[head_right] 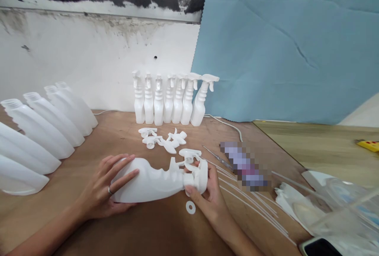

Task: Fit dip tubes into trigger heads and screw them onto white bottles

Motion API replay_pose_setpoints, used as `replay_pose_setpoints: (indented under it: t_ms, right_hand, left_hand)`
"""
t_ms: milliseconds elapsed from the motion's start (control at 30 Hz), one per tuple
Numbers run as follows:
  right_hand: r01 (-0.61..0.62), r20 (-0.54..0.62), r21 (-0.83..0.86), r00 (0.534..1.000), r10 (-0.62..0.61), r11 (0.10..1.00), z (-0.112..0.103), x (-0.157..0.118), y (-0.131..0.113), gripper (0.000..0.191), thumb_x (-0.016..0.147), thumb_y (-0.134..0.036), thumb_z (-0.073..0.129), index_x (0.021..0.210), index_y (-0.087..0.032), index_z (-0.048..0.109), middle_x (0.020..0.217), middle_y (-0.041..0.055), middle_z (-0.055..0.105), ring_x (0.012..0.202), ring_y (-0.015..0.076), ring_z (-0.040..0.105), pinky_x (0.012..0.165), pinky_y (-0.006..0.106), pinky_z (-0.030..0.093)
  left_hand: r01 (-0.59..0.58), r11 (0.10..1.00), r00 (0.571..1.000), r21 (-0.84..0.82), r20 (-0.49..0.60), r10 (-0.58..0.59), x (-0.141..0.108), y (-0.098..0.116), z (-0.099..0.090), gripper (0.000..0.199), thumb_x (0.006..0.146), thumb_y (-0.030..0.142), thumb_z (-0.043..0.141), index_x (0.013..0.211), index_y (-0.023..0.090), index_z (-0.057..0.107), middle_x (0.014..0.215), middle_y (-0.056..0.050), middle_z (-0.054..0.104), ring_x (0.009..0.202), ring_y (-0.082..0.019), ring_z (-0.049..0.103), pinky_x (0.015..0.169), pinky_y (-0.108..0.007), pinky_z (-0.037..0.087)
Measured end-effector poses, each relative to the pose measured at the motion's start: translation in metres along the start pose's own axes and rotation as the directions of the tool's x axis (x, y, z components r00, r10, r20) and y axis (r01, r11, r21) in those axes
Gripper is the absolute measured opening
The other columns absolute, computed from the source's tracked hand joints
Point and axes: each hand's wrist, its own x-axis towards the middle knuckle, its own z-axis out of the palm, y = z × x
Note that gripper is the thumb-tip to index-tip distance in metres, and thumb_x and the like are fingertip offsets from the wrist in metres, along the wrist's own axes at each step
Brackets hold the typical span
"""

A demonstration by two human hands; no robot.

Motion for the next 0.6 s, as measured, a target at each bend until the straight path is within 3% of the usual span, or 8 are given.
replay_pose_setpoints:
  t_ms: [100, 200, 333, 467, 600]
  right_hand:
    - [-0.056, -0.019, 0.008, 0.998, 0.056, 0.998, 0.0022, -0.0010, -0.0030, 0.036, 0.092, -0.047, 0.064, 0.113, -0.025, 0.046, 0.067, -0.0038, 0.061, 0.052, 0.0146, 0.057, 0.056, 0.025, 0.050]
    - [-0.008, -0.055, 0.014, 0.998, 0.009, 1.000, 0.0021, -0.0009, -0.0018, 0.047, 0.086, -0.048, 0.070, 0.118, -0.024, 0.045, 0.089, 0.0029, 0.067, 0.075, 0.0197, 0.065, 0.067, 0.028, 0.053]
    - [-0.048, -0.018, 0.004, 0.999, 0.048, 0.999, -0.0013, 0.0010, 0.0027, 0.040, 0.090, -0.046, 0.066, 0.115, -0.024, 0.044, 0.071, -0.0026, 0.063, 0.051, 0.0150, 0.059, 0.053, 0.025, 0.051]
    - [0.002, -0.019, 0.020, 1.000, -0.002, 1.000, -0.0014, 0.0020, 0.0039, 0.057, 0.082, -0.044, 0.076, 0.124, -0.025, 0.044, 0.101, 0.0060, 0.069, 0.087, 0.0220, 0.067, 0.076, 0.030, 0.056]
    - [-0.112, -0.100, 0.055, 0.988, 0.117, 0.992, 0.0021, 0.0003, 0.0038, 0.051, 0.082, -0.047, 0.075, 0.118, -0.024, 0.047, 0.074, -0.0002, 0.067, 0.058, 0.0170, 0.061, 0.055, 0.026, 0.052]
  left_hand:
    - [0.000, 1.000, 1.000, -0.011, 0.001, 0.000, 0.0016, 0.0000, 0.0006, 0.066, 0.082, 0.041, 0.072, 0.137, 0.015, 0.047, 0.142, -0.025, 0.045, 0.125, -0.044, 0.043, 0.096, -0.063, 0.036]
    - [0.011, 1.000, 1.000, -0.009, -0.004, -0.011, 0.0028, 0.0004, 0.0009, 0.065, 0.083, 0.040, 0.072, 0.137, 0.015, 0.048, 0.141, -0.025, 0.045, 0.126, -0.043, 0.043, 0.096, -0.063, 0.036]
    - [0.007, 0.999, 1.000, -0.033, -0.001, -0.007, 0.0018, 0.0012, 0.0004, 0.066, 0.083, 0.042, 0.072, 0.138, 0.016, 0.047, 0.142, -0.024, 0.044, 0.126, -0.043, 0.043, 0.097, -0.062, 0.036]
    - [0.021, 0.999, 1.000, -0.031, -0.015, -0.022, 0.0011, 0.0005, 0.0004, 0.066, 0.082, 0.040, 0.073, 0.138, 0.016, 0.047, 0.142, -0.024, 0.045, 0.125, -0.043, 0.043, 0.097, -0.062, 0.036]
    - [0.019, 0.998, 1.000, -0.053, -0.022, -0.021, 0.0022, 0.0015, 0.0004, 0.067, 0.081, 0.041, 0.074, 0.138, 0.016, 0.047, 0.142, -0.024, 0.045, 0.125, -0.042, 0.044, 0.097, -0.061, 0.036]
